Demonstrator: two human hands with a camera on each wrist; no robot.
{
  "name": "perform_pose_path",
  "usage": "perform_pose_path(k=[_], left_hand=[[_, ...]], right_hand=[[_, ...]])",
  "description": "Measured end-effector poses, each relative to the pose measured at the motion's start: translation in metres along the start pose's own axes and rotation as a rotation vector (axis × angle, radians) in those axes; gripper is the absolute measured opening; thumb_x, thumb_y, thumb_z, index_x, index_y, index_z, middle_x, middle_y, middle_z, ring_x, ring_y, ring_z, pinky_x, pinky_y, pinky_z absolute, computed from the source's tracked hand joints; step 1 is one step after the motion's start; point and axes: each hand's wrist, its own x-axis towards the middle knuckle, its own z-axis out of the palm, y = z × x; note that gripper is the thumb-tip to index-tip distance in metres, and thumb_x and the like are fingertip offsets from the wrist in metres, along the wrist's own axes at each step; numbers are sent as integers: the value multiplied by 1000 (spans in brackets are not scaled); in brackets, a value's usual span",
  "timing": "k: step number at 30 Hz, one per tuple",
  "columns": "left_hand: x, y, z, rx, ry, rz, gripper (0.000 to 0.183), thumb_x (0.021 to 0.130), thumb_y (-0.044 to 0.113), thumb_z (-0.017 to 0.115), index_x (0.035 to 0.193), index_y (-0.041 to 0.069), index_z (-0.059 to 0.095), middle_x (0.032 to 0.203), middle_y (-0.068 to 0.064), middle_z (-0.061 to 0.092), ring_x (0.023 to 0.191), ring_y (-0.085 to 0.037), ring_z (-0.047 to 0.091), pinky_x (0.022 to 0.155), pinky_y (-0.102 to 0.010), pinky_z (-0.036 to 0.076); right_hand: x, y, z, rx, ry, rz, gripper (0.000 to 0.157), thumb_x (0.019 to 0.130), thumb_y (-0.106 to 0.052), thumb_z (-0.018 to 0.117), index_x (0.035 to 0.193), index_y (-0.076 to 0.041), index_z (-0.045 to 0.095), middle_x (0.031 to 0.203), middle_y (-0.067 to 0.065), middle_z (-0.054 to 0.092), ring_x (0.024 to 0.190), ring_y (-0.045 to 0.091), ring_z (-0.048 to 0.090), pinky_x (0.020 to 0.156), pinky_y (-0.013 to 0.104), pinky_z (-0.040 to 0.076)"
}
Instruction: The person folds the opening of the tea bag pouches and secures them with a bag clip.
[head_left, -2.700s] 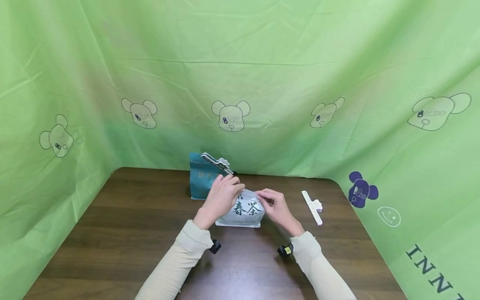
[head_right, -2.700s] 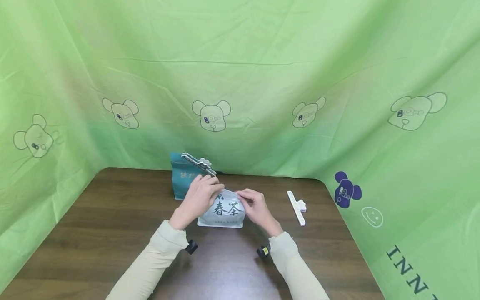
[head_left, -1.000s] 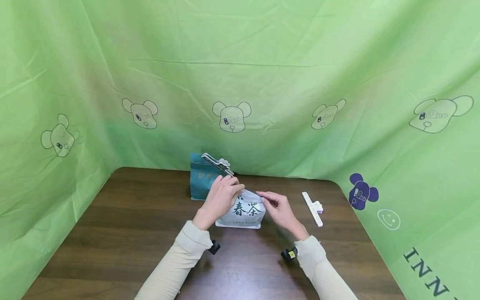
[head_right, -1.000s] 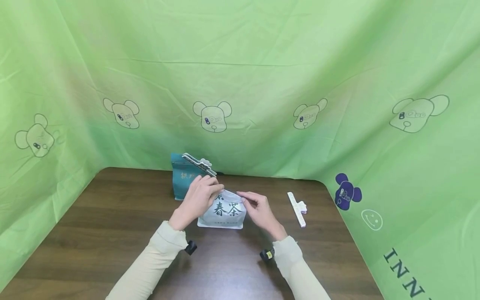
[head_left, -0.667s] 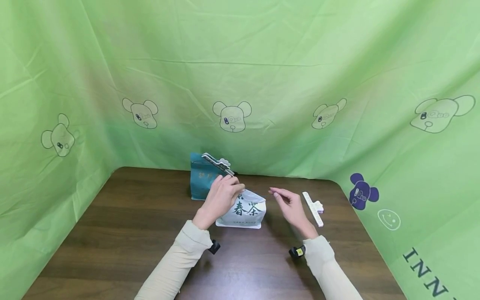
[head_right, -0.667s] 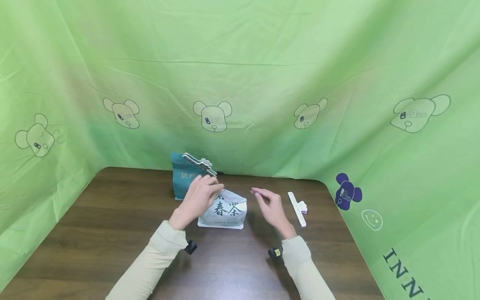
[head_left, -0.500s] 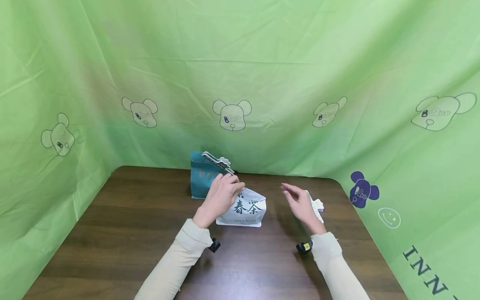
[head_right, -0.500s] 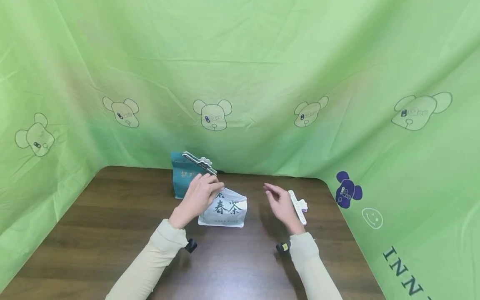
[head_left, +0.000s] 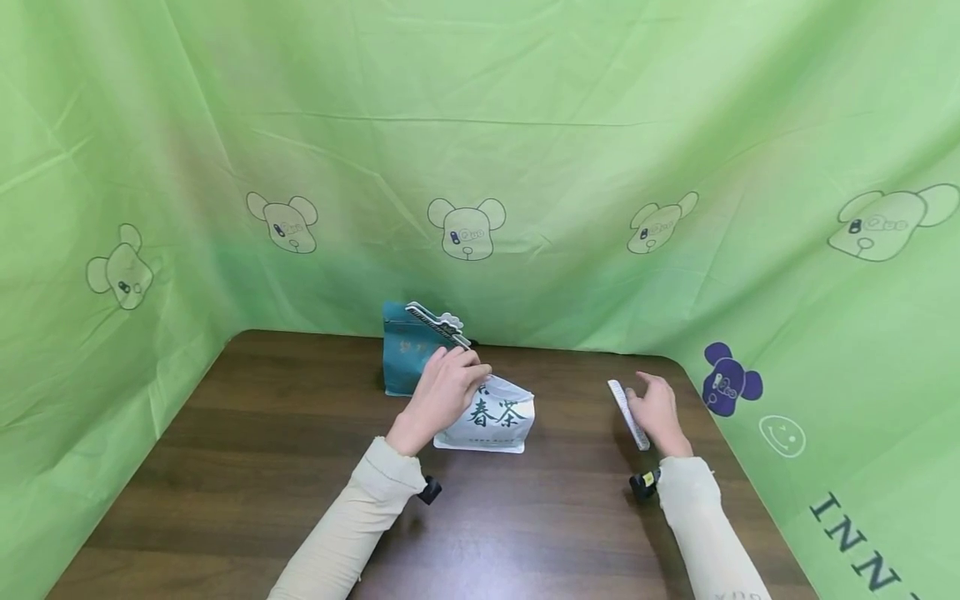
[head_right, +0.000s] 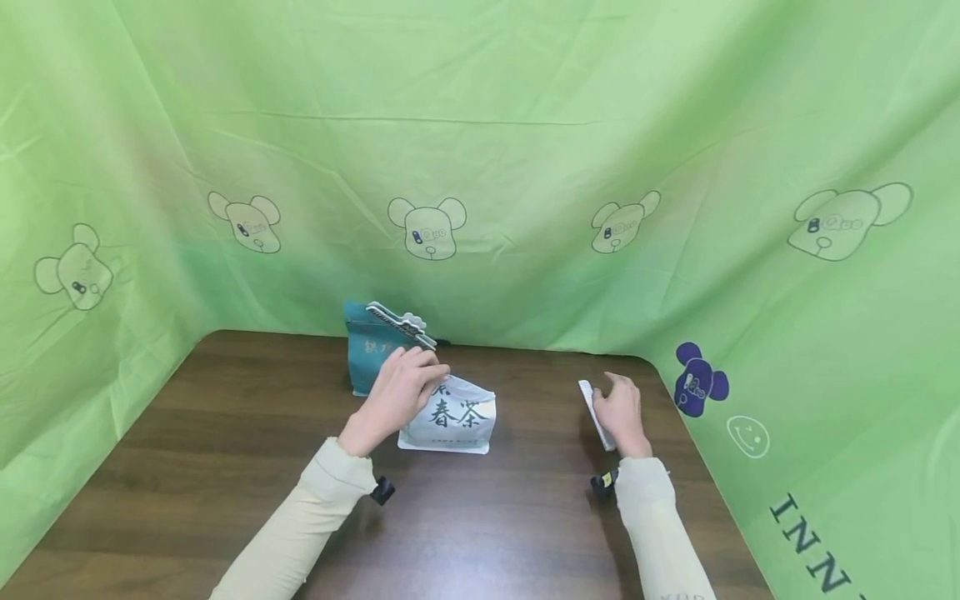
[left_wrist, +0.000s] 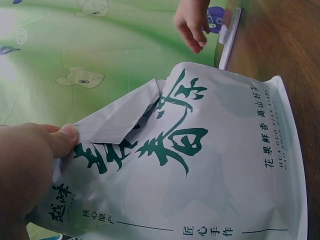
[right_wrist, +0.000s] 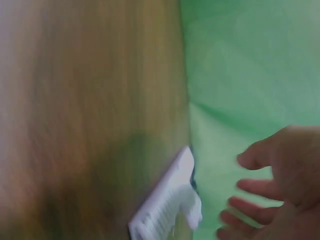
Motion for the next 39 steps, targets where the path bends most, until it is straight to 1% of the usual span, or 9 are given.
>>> perform_pose_path(k=[4,6,9,13,19,24,28,33,39], left_hand=[[0,0,0,0,-2,-3,13,97,20,71,105,17,81,87,3,68,79,-15,56,65,-26,35],[0,0,0,0,-2,-6,13,96,20,71,105,17,81,87,4,68,79,-14,56,65,-27,35],[0,0,0,-1,-5,-11,13,96,20,72,105,17,81,87,3,68,79,-14,56,66,-27,35],[0,0,0,-3,-15,-17,14,96,20,71,106,17,81,87,4,68,79,-14,57,66,-27,35],[0,0,0,1,-20,-20,14,96,19,72,106,17,81,87,4,68,80,-14,57,66,-27,36],[0,0,0,0,-7,-9,13,96,19,72,105,17,81,87,3,68,80,-15,58,65,-27,36],[0,0,2,-11,8,-7,12,95,18,72,104,16,81,87,3,68,79,-15,58,65,-28,36],[-1,0,2,-15,7,-8,13,95,19,72,104,16,81,87,3,69,79,-15,58,65,-27,36],[-1,0,1,-15,7,-14,13,96,19,72,104,17,81,87,4,68,80,-15,58,65,-27,36]], right_hand=[[6,15,-6,-120,-137,75,56,96,-15,56,135,24,45,130,47,50,123,62,46,106,65,36],[8,20,-7,-156,-198,86,55,97,-18,54,131,25,47,126,46,54,119,62,49,103,64,38],[8,26,-7,-165,-240,86,51,96,-19,54,124,23,54,119,42,59,112,59,54,99,63,41],[6,29,-4,-150,-233,85,44,93,-16,56,118,21,60,112,38,64,103,53,59,92,60,45],[3,27,-2,-105,-197,114,35,92,-13,60,110,17,66,101,32,67,88,41,62,78,50,48],[2,24,-2,-81,-175,147,35,92,-12,61,112,16,65,101,32,67,85,39,62,71,45,48],[1,22,-3,-67,-151,154,35,91,-13,64,112,15,64,102,32,66,87,41,63,73,49,49],[0,20,-3,-40,-145,159,40,88,-14,71,111,18,63,103,33,67,93,44,63,83,55,50],[0,17,-4,-23,-153,164,46,85,-19,77,108,19,66,101,34,69,94,45,65,87,55,52]])
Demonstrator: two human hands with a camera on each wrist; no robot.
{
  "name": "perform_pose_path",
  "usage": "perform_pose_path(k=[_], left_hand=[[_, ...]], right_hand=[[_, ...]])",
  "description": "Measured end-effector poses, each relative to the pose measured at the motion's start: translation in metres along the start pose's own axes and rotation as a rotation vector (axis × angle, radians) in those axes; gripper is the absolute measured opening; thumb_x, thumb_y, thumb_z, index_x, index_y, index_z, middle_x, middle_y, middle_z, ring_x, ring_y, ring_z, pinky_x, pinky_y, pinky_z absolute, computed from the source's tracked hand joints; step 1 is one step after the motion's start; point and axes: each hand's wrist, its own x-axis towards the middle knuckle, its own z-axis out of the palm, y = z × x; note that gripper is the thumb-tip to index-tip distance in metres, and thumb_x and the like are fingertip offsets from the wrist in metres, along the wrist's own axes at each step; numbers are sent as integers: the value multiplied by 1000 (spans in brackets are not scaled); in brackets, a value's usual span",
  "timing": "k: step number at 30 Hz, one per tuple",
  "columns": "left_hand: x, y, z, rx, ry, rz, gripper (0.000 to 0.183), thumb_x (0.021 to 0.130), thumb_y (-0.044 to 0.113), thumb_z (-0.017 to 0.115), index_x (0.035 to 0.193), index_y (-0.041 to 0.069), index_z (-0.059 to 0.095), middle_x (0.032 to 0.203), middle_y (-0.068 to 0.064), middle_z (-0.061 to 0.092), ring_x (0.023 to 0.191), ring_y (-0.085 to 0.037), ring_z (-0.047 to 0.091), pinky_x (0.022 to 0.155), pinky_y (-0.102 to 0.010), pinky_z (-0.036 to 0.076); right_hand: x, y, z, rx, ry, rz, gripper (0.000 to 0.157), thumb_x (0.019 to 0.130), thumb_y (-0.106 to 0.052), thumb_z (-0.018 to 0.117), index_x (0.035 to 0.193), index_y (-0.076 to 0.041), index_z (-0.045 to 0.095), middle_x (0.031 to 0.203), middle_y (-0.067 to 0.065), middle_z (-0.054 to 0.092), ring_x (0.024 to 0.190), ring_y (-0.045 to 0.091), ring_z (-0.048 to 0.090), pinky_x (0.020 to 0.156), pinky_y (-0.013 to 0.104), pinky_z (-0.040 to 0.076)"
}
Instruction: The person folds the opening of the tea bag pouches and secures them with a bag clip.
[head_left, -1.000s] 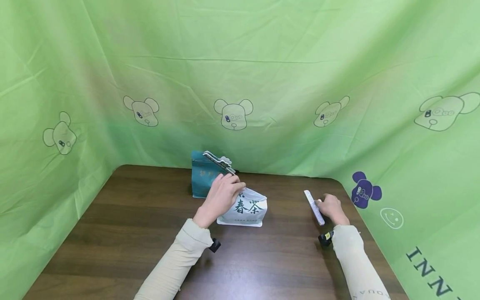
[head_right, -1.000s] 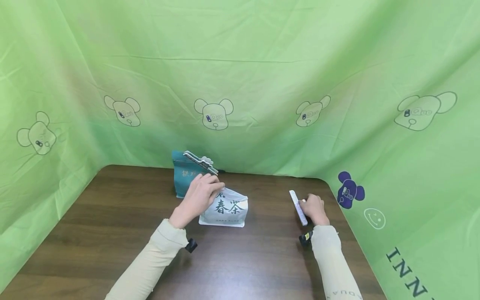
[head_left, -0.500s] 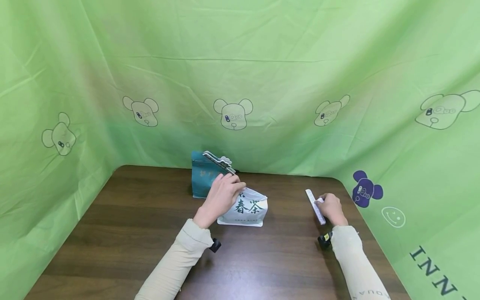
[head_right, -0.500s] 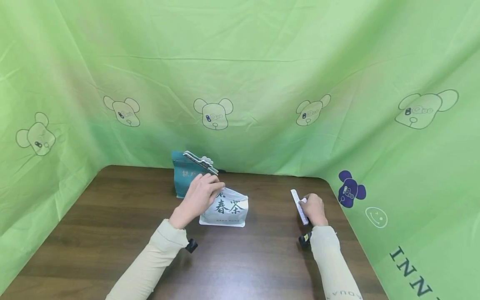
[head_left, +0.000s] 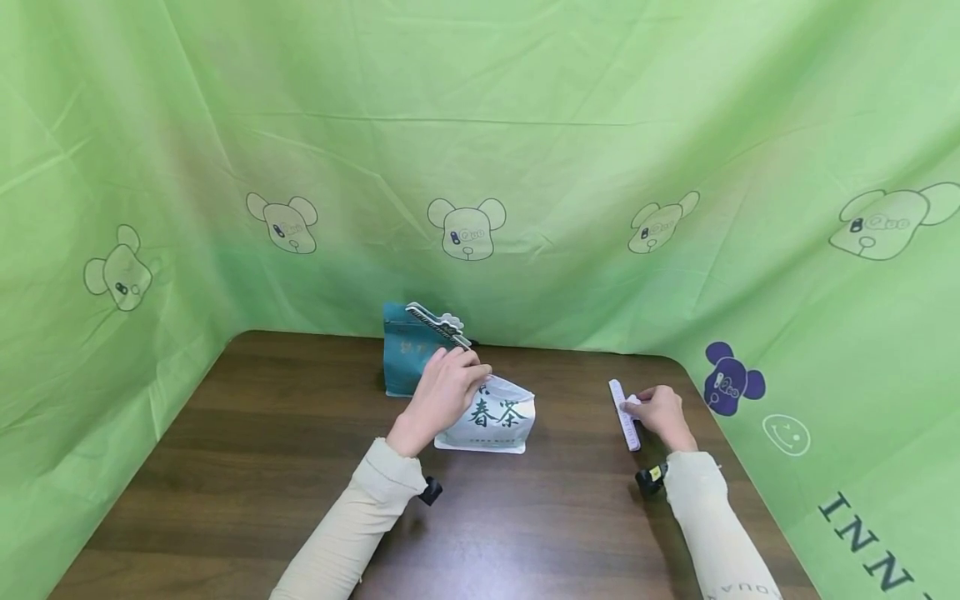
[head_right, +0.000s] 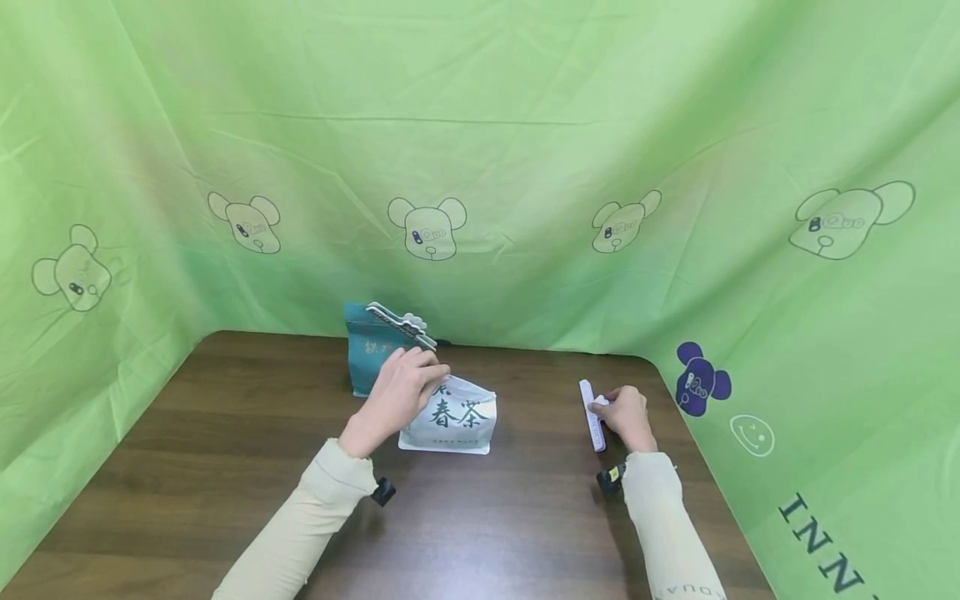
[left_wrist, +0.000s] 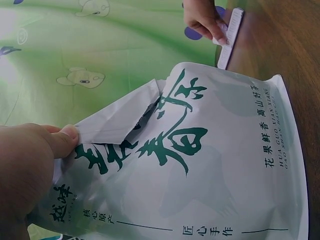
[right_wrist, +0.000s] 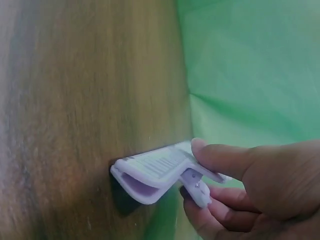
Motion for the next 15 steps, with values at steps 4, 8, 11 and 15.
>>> perform_pose_path(k=[4,8,11,15], left_hand=[[0,0,0,-1,-2,0,13,96,19,72,104,16,81,87,3,68,80,-15,58,65,-27,36],[0,0,0,-2,-1,1,12,96,19,72,104,16,81,86,3,68,80,-15,58,65,-27,36],[1,0,0,1,-2,0,13,96,19,72,104,16,81,86,3,68,79,-15,58,65,-27,35],[1,0,0,6,-2,2,13,96,19,71,104,16,81,86,3,67,80,-16,57,66,-28,36]], right_hand=[[-2,-4,0,11,-13,-20,43,86,-20,76,104,18,67,96,30,71,88,40,67,80,49,54],[-4,-8,2,53,-23,-49,39,91,-16,71,107,18,66,97,30,72,84,34,70,70,36,54],[-5,-11,3,77,-18,-80,37,92,-13,69,110,18,66,100,31,72,84,30,71,67,29,53],[-6,-17,3,74,-20,-145,35,91,-11,72,112,16,68,98,28,73,81,23,69,67,27,50]])
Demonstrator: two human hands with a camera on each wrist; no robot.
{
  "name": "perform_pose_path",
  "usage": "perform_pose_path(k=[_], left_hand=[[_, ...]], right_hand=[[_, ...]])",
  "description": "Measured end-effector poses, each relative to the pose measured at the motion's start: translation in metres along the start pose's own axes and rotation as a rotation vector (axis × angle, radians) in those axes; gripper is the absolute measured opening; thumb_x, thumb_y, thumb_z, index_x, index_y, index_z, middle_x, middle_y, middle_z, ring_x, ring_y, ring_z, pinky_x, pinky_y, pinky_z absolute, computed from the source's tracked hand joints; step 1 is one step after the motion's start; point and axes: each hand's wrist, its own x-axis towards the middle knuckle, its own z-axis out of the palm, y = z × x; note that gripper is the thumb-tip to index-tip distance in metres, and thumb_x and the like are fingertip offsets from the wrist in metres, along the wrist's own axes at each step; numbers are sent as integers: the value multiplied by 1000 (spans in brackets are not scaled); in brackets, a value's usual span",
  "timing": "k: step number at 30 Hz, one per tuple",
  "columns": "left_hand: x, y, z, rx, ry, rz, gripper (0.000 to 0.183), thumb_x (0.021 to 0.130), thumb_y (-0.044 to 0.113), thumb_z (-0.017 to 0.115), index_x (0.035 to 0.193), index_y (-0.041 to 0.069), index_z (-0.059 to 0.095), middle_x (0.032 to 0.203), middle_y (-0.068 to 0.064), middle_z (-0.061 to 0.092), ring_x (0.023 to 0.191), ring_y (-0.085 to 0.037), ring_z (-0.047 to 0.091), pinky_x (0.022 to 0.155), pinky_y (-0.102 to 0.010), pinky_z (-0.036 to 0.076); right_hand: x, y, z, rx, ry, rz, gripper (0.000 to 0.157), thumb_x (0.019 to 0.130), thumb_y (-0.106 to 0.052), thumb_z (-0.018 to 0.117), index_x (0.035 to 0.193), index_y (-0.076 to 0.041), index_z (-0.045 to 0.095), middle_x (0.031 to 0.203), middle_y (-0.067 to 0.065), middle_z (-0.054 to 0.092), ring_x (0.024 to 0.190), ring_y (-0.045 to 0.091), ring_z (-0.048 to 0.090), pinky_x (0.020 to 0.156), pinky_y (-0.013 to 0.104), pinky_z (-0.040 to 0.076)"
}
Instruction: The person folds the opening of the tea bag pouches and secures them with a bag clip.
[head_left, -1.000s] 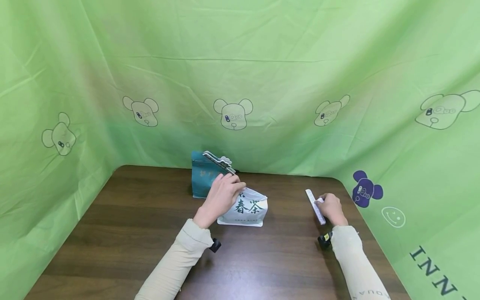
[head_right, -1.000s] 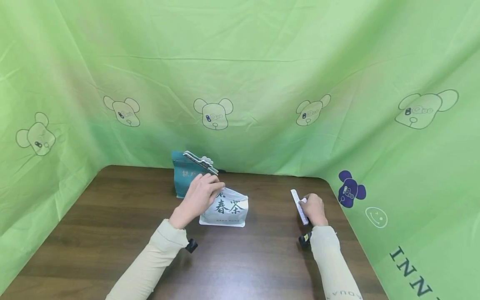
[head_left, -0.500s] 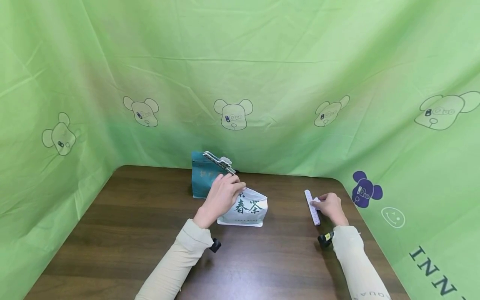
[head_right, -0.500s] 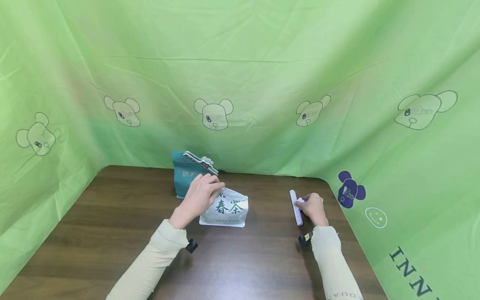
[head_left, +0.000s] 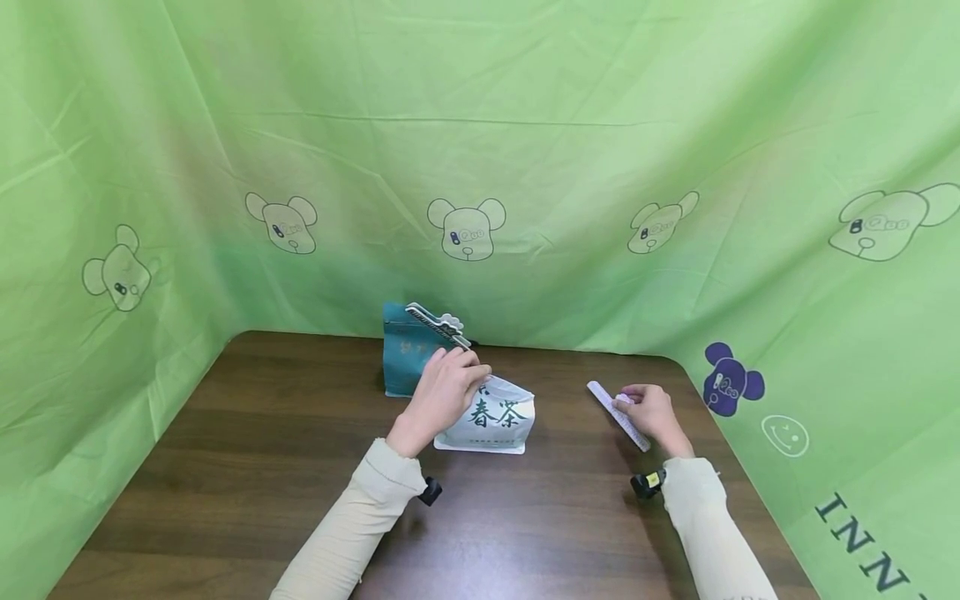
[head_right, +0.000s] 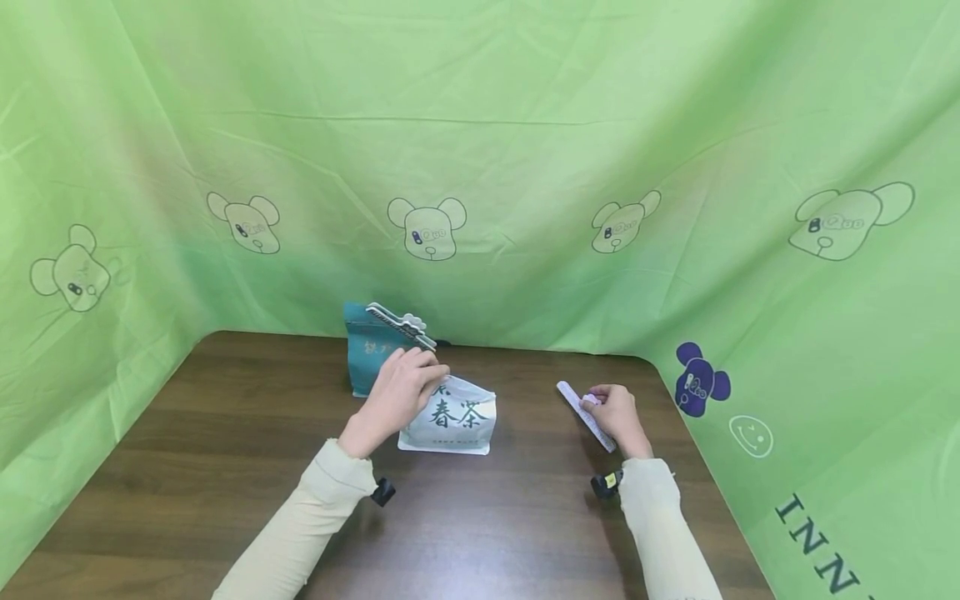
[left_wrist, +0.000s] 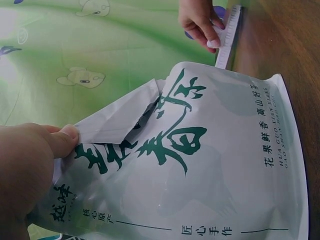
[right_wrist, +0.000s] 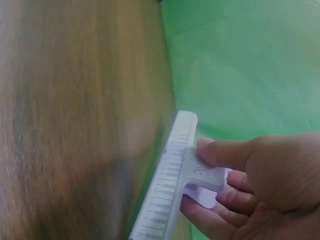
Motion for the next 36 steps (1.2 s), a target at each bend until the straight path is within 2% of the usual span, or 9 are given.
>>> perform_pose_path(k=[6,11,16,21,27,30,36], left_hand=[[0,0,0,8,8,9,12,96,19,72,103,17,81,86,3,68,80,-15,58,66,-28,36],[0,0,0,7,4,7,12,96,19,72,104,17,81,86,4,67,79,-15,57,65,-28,36],[0,0,0,0,-7,-3,13,96,20,71,104,17,81,86,4,67,80,-15,57,66,-28,36],[0,-1,-1,-5,-1,-5,13,96,20,72,104,17,81,86,4,67,79,-15,56,66,-28,36],[0,-1,-1,0,8,1,12,96,20,72,104,17,81,86,3,67,79,-16,57,66,-28,36],[0,-2,0,2,14,7,12,96,20,72,103,17,81,86,3,67,79,-16,57,66,-29,37],[0,-2,0,-5,-1,-2,13,97,20,71,104,17,81,85,3,67,79,-16,56,66,-28,36]], right_hand=[[-2,-11,3,2,-36,-46,29,87,-9,74,108,11,72,94,22,75,81,17,66,68,27,50],[-5,-24,3,73,-85,-92,28,86,-6,77,108,11,72,98,25,75,88,28,73,67,23,53],[-9,-43,2,152,-124,-181,35,86,-8,80,113,12,70,103,27,74,93,34,75,71,21,56],[-13,-60,2,197,-106,-286,36,87,-11,81,115,8,72,102,24,75,86,22,76,71,22,57],[-17,-78,5,326,-113,-353,34,88,-7,79,117,9,71,102,25,75,82,3,72,69,23,59],[-23,-92,4,376,-118,-371,33,89,-2,77,118,11,70,104,27,74,83,3,72,70,21,59],[-28,-103,5,468,-118,-416,31,89,0,75,118,11,70,107,29,73,85,5,73,72,22,59]])
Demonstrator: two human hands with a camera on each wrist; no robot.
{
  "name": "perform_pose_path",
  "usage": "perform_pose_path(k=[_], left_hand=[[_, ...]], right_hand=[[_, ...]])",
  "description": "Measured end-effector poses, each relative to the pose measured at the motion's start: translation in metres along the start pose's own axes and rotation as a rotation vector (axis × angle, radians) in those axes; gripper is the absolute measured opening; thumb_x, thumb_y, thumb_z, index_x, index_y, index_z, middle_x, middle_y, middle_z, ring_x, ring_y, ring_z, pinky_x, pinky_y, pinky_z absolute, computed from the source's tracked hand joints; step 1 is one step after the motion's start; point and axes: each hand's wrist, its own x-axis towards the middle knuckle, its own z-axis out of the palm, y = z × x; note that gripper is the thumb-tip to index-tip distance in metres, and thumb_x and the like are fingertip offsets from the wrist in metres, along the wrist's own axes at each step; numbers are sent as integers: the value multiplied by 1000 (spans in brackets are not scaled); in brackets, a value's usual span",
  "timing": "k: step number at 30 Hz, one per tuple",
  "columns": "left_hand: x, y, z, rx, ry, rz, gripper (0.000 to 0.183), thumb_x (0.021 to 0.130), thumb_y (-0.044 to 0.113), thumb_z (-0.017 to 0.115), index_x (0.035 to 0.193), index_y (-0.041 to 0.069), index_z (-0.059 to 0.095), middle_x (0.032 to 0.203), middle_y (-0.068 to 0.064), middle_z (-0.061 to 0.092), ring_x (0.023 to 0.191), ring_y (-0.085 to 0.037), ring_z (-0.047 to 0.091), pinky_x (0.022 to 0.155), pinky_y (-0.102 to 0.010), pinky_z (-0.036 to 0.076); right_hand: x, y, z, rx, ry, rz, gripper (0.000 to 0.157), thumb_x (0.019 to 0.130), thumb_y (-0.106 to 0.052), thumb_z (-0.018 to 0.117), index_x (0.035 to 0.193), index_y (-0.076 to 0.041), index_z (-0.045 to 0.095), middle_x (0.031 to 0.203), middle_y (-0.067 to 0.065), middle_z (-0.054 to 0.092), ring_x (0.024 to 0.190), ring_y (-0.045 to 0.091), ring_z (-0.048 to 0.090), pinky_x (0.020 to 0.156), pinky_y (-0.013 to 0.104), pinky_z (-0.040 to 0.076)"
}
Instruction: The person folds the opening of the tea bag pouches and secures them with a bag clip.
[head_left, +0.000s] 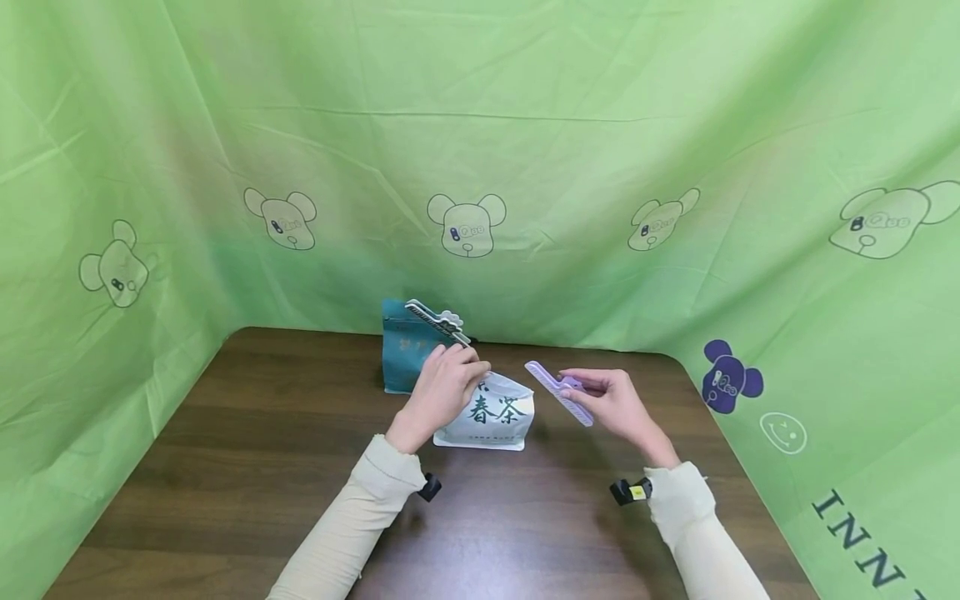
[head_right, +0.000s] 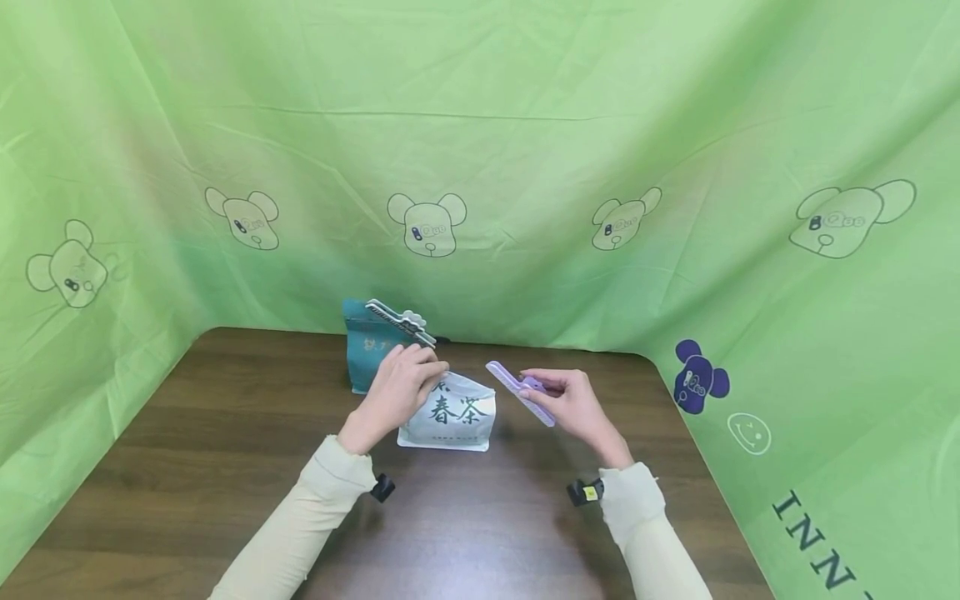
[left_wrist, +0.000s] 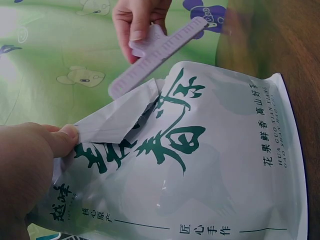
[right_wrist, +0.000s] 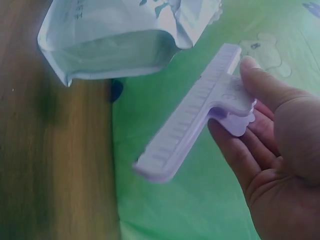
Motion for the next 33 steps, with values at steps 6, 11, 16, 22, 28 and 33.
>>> perform_pose_path(k=[6,11,16,22,28,33], left_hand=[[0,0,0,-4,9,1,13,96,19,72,104,16,81,85,3,67,80,-16,57,66,-29,37],[0,-1,1,-2,15,7,13,96,19,72,104,16,81,86,3,67,80,-15,57,66,-29,37],[-1,0,0,-8,18,9,12,96,19,72,104,16,81,85,3,67,79,-16,57,66,-29,37],[-1,1,-1,-3,13,9,13,96,20,71,104,15,80,85,3,67,79,-17,56,67,-29,37],[-1,1,-1,-11,5,5,13,96,20,71,104,15,80,86,3,67,79,-16,56,67,-30,36],[-1,0,-2,-14,3,0,13,96,19,71,104,15,80,85,3,66,79,-16,56,66,-30,36]], right_hand=[[-1,-8,6,25,21,-37,30,87,4,76,116,11,71,107,30,72,83,3,73,71,23,59],[-1,-15,10,2,26,-66,29,86,7,75,115,12,71,105,30,72,79,5,72,66,23,59],[-2,-18,12,-43,27,-87,27,86,4,77,113,8,73,102,26,74,76,6,70,63,23,58],[-4,-16,13,-88,47,-138,24,85,3,78,109,6,75,98,23,75,74,7,71,62,23,58],[-5,-14,13,-144,54,-138,23,84,6,78,107,6,76,95,21,76,74,8,69,61,20,57],[-8,-23,13,-185,32,-123,22,84,10,76,106,11,75,95,25,75,73,17,71,62,22,57]])
